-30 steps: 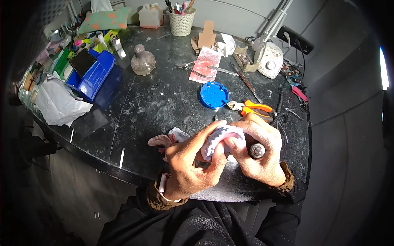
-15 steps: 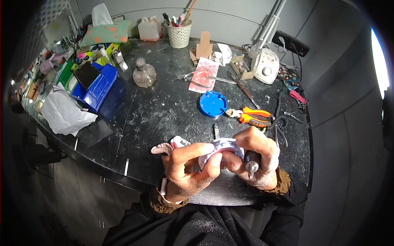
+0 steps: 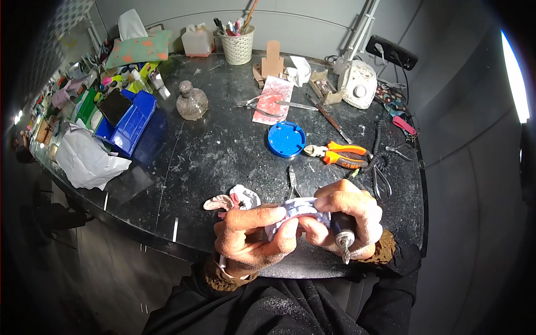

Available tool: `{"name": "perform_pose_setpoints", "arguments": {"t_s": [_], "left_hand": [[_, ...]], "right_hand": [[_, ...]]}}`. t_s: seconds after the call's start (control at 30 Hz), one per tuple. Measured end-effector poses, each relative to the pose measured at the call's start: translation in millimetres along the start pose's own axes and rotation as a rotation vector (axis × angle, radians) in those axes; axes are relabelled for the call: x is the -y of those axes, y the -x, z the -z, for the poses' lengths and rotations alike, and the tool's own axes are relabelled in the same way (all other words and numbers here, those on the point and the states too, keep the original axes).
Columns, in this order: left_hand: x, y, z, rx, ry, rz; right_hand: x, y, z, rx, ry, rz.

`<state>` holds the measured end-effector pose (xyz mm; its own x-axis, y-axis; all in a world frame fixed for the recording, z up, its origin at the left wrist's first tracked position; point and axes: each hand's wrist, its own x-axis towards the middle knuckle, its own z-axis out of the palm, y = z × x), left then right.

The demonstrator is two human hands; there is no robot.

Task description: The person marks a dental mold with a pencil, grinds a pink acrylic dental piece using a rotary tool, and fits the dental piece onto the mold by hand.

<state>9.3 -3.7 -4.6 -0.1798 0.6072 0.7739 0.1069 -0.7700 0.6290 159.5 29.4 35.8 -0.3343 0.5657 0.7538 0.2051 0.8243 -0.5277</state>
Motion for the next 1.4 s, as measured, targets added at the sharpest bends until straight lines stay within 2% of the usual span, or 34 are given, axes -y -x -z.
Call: {"name": "perform_pose_setpoints", "arguments": {"t_s": [0.13,0.23,0.3,0.37,0.47,0.57,0.6,0.73,0.83,0.9,1.07,1.17,1.3,1.4], "left_hand": [[1.3,4.4,0.2,-0.02,0.009,0.065],[-2.6,-0.7,-5.8,-0.044,0.154,0.291],[-5.8,-6.6,-3.5,0.055,0.232,0.425],[-9.2,-10.3,-7.1,0.096,0.179,0.419],[-1.5,-8.8,-7.0,0.093,0.06,0.403],[2.8,-7.8,-8.3,0.074,-0.017,0.35],[3.4,-6.9,-8.2,0.084,-0.037,0.345],[5.0,-2.9,-9.6,0.107,-0.066,0.316],[7.0,-7.9,-15.5,0.031,0.044,0.338],[4.6,-10.7,-9.8,0.012,0.223,0.573],[8.9,-11.2,-2.1,0.007,0.359,0.677],[6.3,-16.9,6.4,0.063,0.489,0.842],[4.9,-12.8,7.4,0.065,0.429,0.823],[4.7,-11.0,3.5,0.055,0.33,0.731]], "right_hand": [[-2.6,0.6,-0.9,-0.002,-0.006,-0.013],[-6.1,8.9,-4.5,-0.011,-0.043,-0.179],[-9.0,8.5,-9.0,-0.046,-0.134,-0.265],[-1.2,0.7,-2.2,0.046,-0.128,-0.43],[-13.1,-4.6,-2.5,0.118,-0.054,-0.305],[-5.0,-10.2,2.3,0.23,-0.123,-0.529],[-8.4,-8.2,-0.6,0.199,-0.124,-0.47],[-7.1,-8.2,1.5,0.209,-0.108,-0.452],[-10.5,-11.7,0.6,0.227,-0.171,-0.563],[-19.6,-7.5,-5.7,0.153,-0.133,-0.434],[-24.0,-7.5,-3.9,0.178,0.022,-0.263],[-21.4,-7.6,-3.4,0.188,0.022,-0.247],[-19.8,-8.6,-3.0,0.224,0.01,-0.225],[-19.1,-8.7,-3.4,0.196,0.034,-0.193]]}}
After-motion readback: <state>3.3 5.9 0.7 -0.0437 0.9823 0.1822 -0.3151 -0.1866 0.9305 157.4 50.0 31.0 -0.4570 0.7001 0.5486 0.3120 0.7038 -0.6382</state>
